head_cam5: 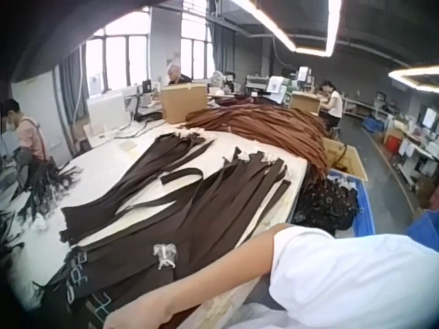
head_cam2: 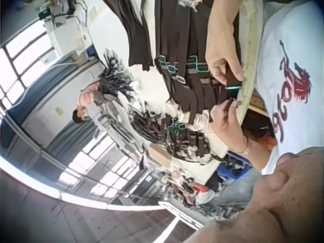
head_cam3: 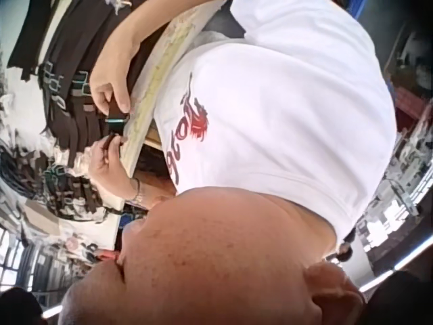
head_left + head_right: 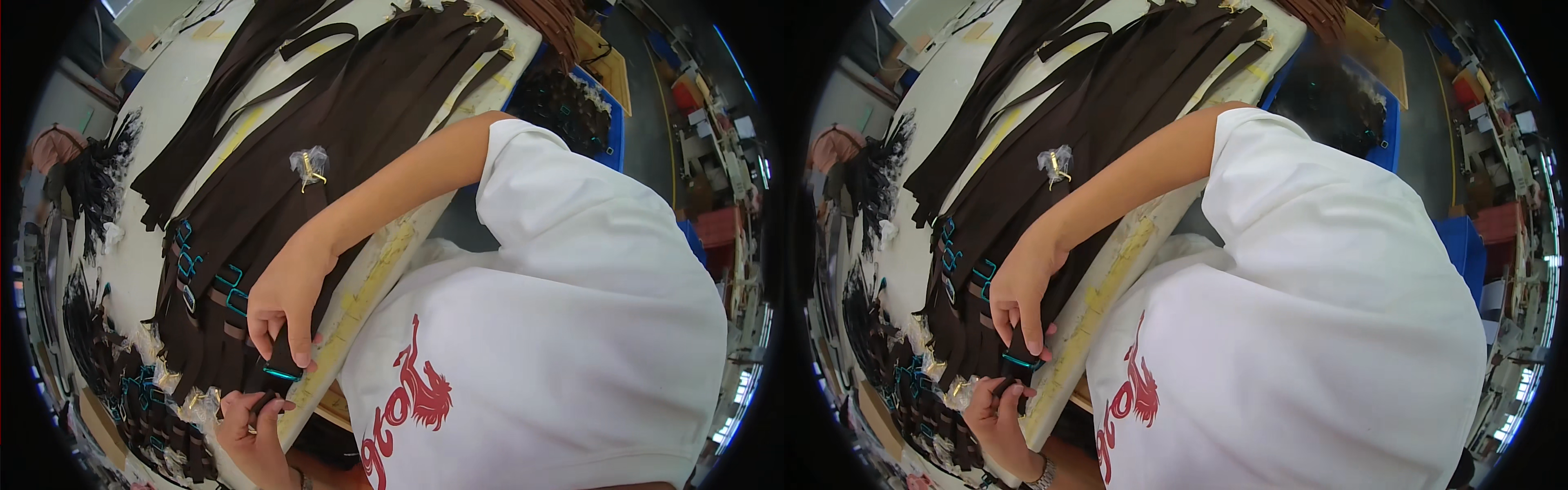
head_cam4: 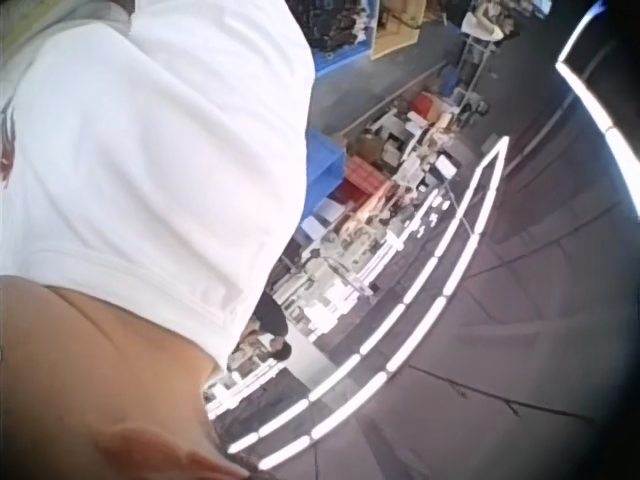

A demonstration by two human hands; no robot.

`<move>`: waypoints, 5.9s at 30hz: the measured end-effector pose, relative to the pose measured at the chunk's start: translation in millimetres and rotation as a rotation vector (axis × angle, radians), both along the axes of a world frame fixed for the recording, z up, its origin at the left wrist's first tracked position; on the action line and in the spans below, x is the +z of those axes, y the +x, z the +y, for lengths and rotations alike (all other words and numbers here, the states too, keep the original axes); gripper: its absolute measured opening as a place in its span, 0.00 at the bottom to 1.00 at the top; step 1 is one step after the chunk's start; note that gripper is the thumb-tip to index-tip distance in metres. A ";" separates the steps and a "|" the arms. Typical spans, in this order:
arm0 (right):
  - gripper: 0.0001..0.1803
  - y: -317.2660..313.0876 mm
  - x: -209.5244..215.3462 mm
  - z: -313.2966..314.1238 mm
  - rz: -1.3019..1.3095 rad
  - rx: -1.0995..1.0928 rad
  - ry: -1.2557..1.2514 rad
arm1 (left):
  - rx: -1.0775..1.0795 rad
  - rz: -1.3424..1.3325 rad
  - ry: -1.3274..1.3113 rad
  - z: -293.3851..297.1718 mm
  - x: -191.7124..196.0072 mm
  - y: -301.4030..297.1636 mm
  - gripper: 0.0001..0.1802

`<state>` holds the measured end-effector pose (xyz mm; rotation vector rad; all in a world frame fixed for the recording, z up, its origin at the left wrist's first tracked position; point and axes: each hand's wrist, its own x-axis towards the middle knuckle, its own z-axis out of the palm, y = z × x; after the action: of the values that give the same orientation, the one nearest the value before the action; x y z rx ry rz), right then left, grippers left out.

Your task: The person assembles brown fabric belts by threading them through teal plastic buckles and attaching gold metal tips. They handle the belts one at a time, pulling the fabric through the buckle mechanism and securing the metal tip at the end of the strap. The finished belts are placed on the table.

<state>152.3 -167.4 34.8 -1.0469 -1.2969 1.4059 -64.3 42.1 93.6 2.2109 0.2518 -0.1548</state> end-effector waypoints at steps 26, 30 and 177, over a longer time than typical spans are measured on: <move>0.13 -82.5 -4.6 -37.0 -0.028 -0.435 -0.102 | 0.352 0.090 -0.437 -59.8 -17.6 -22.2 0.15; 0.13 -91.6 -2.7 -45.0 0.057 -0.453 -0.156 | 0.425 0.118 -0.478 -76.8 -17.2 -33.9 0.16; 0.24 -79.2 10.5 -51.8 -0.040 -0.155 -0.333 | -0.208 -0.257 -0.559 -68.5 -32.6 3.9 0.07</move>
<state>73.2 -219.1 45.3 -1.3726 -1.0036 1.5194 -60.4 -26.4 60.9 1.6717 -0.1525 -0.0439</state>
